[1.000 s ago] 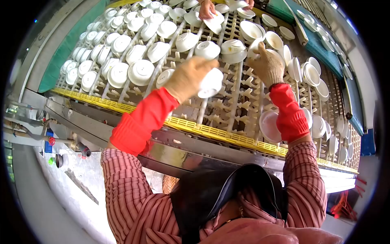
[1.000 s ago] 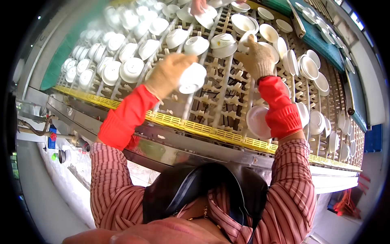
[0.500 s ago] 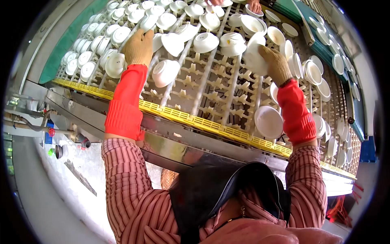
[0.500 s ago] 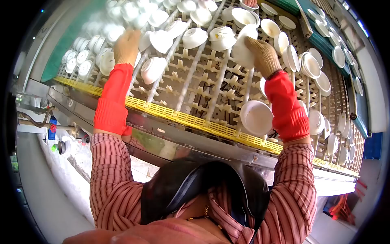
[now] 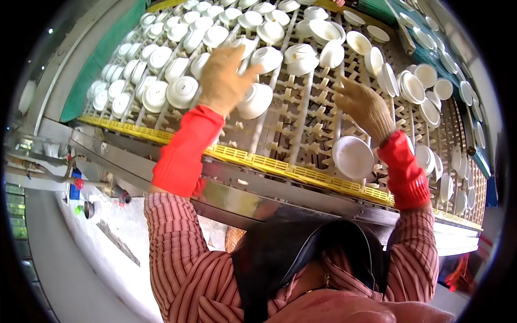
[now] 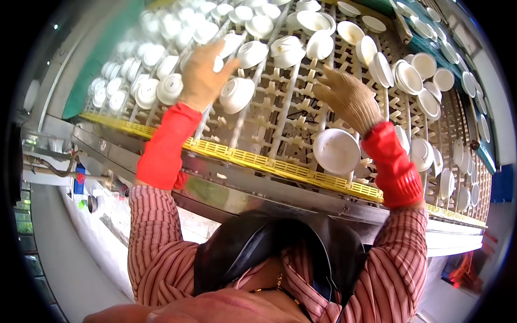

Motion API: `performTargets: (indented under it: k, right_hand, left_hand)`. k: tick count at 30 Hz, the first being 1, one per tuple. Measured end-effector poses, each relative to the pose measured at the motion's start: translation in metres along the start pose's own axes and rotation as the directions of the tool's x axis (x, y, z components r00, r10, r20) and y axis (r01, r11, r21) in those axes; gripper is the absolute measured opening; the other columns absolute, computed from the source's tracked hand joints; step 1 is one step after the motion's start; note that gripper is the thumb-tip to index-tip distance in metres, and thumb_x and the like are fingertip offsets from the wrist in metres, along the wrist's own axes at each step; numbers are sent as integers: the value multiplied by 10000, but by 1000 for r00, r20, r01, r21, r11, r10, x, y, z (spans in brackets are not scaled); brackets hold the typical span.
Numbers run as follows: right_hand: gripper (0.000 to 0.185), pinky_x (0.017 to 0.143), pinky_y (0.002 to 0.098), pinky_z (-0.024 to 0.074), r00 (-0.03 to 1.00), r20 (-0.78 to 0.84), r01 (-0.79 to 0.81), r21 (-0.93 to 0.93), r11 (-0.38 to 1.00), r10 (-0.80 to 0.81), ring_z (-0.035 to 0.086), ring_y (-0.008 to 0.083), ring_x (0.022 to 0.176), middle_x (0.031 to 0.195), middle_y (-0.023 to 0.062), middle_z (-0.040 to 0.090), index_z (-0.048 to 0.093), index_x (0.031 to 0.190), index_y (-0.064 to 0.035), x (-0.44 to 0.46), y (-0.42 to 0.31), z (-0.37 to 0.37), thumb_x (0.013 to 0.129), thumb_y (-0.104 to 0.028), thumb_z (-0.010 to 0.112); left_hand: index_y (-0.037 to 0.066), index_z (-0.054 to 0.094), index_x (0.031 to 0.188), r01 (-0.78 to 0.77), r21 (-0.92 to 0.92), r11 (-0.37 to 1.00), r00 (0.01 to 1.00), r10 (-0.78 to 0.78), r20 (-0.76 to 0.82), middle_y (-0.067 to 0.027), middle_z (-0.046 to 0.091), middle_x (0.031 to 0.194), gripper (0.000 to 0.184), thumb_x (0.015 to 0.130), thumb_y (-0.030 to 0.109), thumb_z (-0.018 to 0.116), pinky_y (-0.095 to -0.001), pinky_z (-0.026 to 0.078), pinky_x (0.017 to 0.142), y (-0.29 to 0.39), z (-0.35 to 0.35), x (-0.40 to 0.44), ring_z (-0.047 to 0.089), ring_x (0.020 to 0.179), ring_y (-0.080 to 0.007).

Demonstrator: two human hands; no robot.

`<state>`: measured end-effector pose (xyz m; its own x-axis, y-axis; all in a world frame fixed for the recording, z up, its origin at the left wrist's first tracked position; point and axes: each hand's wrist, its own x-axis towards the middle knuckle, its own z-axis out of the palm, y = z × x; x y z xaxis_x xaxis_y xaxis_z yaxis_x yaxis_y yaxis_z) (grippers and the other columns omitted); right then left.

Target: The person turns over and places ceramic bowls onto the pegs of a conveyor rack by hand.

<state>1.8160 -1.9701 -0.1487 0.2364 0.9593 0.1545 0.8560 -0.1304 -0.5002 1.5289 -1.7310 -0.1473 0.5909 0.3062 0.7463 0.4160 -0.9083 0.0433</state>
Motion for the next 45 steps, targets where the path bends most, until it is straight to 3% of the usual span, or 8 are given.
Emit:
performTargets:
  k: [6,18,25,30,34,36,39,45]
  right_hand:
    - [560,954,520,594,988,101,-85,-257,963,114,743,434,1069,1117,272,750,668,1272,37,-75,30,-17,917,-364,828]
    - [302,791,549,588,994,-106,-26,-240,970,1,730,441,850,845,218,729,719,1046,-28,-82,70,9,976,-321,698]
    - [419,828,387,623,919,-104,-309,409,859,380,772,259,971,1097,197,790,720,1246,23,-92,69,-16,1109,-367,647]
    - [355,811,414,648,927,-370,67,318,946,58,780,325,946,1120,194,784,720,1289,-19,-74,99,-19,1142,-321,606]
    - [507,883,465,682,897,-428,142,40,989,-111,792,307,995,1129,173,782,615,1414,31,-35,51,-27,1119,-378,670]
    - [491,960,473,659,911,106,-40,985,-170,398,779,308,1068,1122,158,774,619,1396,33,-4,30,-7,1106,-356,696]
    - [498,1000,389,640,992,-113,-1,480,877,63,778,249,1133,1226,131,781,653,1383,6,-6,77,14,1093,-398,682]
    - [614,951,497,619,837,-538,-213,-156,965,98,779,390,1092,1219,177,801,614,1487,-72,-10,103,-27,991,-414,735]
  left_hand:
    - [42,693,1374,28,-14,1000,875,-18,483,-148,744,1205,706,912,555,845,-453,502,1127,89,26,43,680,1211,-309]
    - [182,565,1550,170,273,947,763,-302,571,-155,734,1384,800,1026,786,524,-505,574,1018,76,174,96,718,1266,-342]
    - [210,639,1419,185,401,897,812,-369,452,-156,798,1228,362,1094,240,482,-487,611,892,18,177,114,802,1055,-367]
    - [210,683,1361,-69,283,957,992,36,119,-106,775,870,454,936,63,627,-536,562,640,48,92,92,770,820,-355]
    - [150,639,1411,-78,87,993,849,20,528,-121,748,863,506,922,172,768,-522,595,734,109,34,36,759,852,-358]
    - [108,608,1457,-317,167,934,804,171,569,-136,755,964,686,873,343,878,-508,607,810,138,7,8,757,951,-345]
    - [94,594,1492,-83,2,997,664,54,746,-144,763,1075,866,785,468,926,-487,599,866,141,-17,-7,748,1017,-333]
    - [46,629,1397,-159,148,976,762,26,647,-163,776,1083,772,778,404,921,-434,520,1024,135,-17,-17,750,1027,-312]
